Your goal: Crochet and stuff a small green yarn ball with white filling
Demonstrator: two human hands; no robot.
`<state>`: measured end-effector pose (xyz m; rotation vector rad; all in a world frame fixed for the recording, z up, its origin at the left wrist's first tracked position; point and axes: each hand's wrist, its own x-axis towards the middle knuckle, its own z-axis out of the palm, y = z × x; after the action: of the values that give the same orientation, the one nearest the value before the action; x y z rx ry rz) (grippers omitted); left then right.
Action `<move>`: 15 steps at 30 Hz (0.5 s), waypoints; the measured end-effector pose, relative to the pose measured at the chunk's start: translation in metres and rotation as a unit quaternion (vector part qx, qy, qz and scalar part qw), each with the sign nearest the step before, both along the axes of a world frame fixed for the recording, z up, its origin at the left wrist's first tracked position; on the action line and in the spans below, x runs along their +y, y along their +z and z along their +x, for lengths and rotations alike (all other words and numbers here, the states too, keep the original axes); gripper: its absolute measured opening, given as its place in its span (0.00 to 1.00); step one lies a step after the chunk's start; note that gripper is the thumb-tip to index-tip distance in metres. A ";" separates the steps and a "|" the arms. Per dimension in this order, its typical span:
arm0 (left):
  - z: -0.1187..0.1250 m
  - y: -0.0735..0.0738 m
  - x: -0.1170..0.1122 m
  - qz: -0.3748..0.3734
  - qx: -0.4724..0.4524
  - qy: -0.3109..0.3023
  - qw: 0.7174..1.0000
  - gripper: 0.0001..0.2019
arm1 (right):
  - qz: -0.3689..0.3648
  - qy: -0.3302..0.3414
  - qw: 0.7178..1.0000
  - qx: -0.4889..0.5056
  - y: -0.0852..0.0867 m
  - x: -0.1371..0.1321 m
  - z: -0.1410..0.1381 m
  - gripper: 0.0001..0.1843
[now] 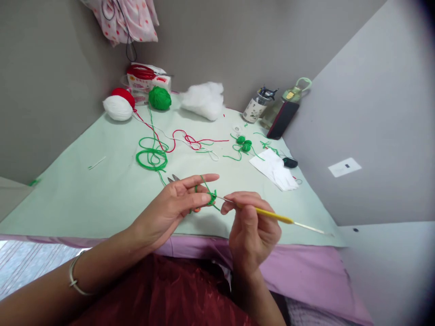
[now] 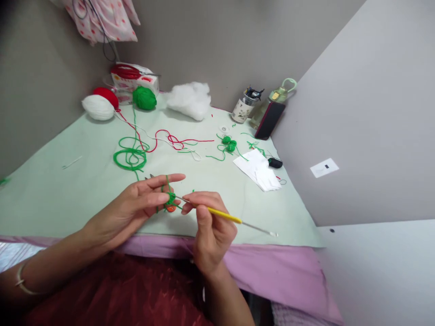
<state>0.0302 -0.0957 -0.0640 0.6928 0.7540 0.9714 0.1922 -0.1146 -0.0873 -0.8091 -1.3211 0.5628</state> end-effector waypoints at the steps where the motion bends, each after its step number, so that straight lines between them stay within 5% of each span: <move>1: 0.000 0.001 -0.001 0.018 0.013 0.006 1.000 0.23 | -0.013 0.020 1.000 0.021 0.001 0.001 0.000 0.12; 15: -0.001 0.003 -0.005 0.088 0.062 0.007 0.994 0.20 | -0.032 0.051 0.997 0.043 0.003 0.003 -0.001 0.10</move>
<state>0.0296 -0.1003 -0.0609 0.9094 0.7872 1.0226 0.1908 -0.1119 -0.0840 -0.7645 -1.2757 0.7155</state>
